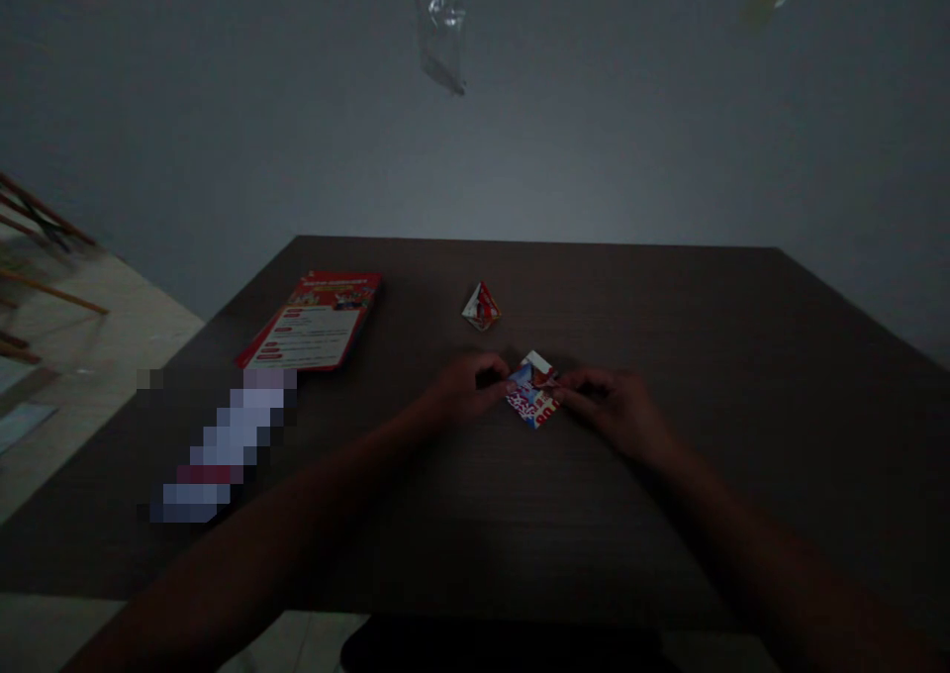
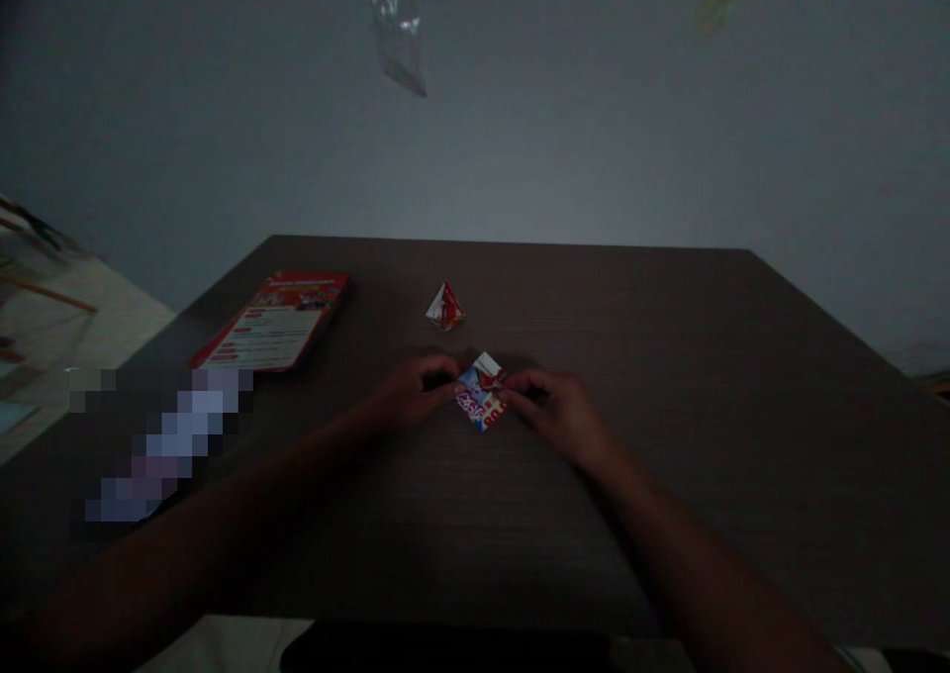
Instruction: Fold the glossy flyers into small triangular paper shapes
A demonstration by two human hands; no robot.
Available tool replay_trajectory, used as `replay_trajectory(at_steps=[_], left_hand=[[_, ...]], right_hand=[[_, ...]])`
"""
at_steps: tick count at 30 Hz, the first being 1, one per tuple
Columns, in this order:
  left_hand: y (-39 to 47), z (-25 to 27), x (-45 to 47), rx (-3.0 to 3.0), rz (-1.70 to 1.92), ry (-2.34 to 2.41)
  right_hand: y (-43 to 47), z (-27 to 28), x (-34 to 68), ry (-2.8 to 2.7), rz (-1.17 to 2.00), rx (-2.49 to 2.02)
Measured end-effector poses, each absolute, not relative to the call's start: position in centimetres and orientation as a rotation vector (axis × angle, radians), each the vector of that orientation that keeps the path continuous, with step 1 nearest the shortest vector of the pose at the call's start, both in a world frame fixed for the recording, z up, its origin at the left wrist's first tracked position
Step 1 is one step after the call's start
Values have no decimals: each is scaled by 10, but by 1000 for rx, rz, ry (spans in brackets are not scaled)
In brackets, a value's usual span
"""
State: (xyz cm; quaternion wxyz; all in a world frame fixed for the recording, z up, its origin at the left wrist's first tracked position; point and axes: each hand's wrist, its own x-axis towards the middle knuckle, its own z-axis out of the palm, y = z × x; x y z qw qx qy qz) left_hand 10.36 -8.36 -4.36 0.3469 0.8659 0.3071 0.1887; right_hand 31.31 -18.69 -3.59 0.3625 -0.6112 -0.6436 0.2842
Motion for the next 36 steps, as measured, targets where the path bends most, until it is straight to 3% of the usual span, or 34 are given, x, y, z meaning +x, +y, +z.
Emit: replay_trajectory(at_steps=[12,22,36], left_hand=[[-99,-42,109,1638,810,795],[-104,-39,108,1594,792,754],[-118,-32,128,1354,696,754]], right_hand=[[-194,-37,313,-1439,582,-1456],[-196,-37,305,-1271,616,-1417],[-198,-34,306,-1466,593,-1387]])
